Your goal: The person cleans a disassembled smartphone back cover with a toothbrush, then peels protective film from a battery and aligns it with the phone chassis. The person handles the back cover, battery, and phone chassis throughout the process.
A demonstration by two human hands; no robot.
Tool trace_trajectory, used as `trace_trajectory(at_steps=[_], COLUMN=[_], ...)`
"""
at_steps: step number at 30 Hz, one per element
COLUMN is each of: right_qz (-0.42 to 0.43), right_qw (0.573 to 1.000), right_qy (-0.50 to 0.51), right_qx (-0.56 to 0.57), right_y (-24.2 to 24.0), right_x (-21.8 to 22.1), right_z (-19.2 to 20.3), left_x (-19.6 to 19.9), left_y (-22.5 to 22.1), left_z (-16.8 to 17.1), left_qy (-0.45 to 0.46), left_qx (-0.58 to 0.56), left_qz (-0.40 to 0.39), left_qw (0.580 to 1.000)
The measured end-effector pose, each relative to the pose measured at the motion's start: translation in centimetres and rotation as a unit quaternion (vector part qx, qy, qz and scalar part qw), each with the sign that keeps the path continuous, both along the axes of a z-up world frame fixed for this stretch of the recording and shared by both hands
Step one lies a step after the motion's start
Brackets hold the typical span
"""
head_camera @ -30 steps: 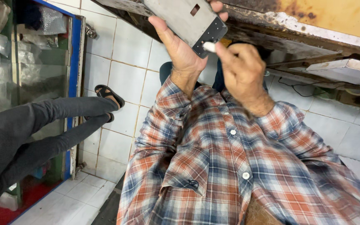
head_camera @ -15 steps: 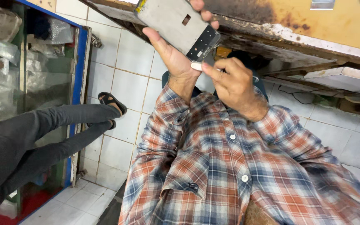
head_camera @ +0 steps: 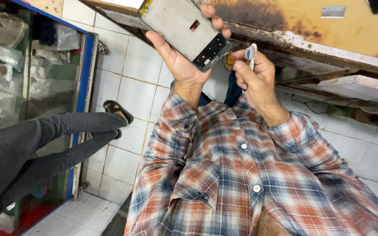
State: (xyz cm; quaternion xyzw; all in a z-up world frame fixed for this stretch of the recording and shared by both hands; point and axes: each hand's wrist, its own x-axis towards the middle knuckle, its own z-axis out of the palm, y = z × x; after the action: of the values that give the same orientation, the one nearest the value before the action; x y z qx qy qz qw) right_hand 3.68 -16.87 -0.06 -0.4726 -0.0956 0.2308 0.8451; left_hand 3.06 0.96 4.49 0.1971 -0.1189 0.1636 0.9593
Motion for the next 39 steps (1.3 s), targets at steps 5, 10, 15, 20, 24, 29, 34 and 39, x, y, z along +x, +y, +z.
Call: trace_trajectory(at_steps=[5,10,15,20,24,29,34,39], right_qz=[0.023,-0.044,-0.153,-0.168,-0.143,-0.162,-0.227,-0.215], right_qw=[0.999,0.993,0.791,0.707,0.675,0.667,0.686,0.645], right_qy=[0.036,-0.104,-0.503,-0.577,-0.632,-0.646,-0.576,-0.658], right_qx=[-0.007,-0.034,-0.313,-0.374,-0.352,-0.333,-0.383,-0.323], right_y=[0.5,0.6,0.3,0.0,-0.2,-0.6,-1.5,-1.6], right_x=[0.1,0.1,-0.6,0.1,0.9,1.8,2.4,2.2], right_z=[0.5,2.1,3.9,3.7,2.3,1.8,2.1,1.4], left_x=[0.0,0.3,0.6,0.7,0.5,0.8,0.5,0.7], left_y=[-0.2,-0.1,0.1,-0.3,-0.1,-0.5,-0.3,0.2], left_z=[-0.5,-0.9,-1.3,-1.3,-1.1,-0.9,-0.8,-0.1], left_qy=[0.015,0.024,0.063,0.031,0.033,0.027,0.035,0.037], left_qx=[0.007,-0.005,0.0,-0.003,-0.012,-0.012,0.012,0.008], left_qz=[0.004,0.016,0.04,0.042,0.031,0.037,0.047,0.033], left_qw=[1.0,1.0,0.997,0.999,0.999,0.999,0.998,0.999])
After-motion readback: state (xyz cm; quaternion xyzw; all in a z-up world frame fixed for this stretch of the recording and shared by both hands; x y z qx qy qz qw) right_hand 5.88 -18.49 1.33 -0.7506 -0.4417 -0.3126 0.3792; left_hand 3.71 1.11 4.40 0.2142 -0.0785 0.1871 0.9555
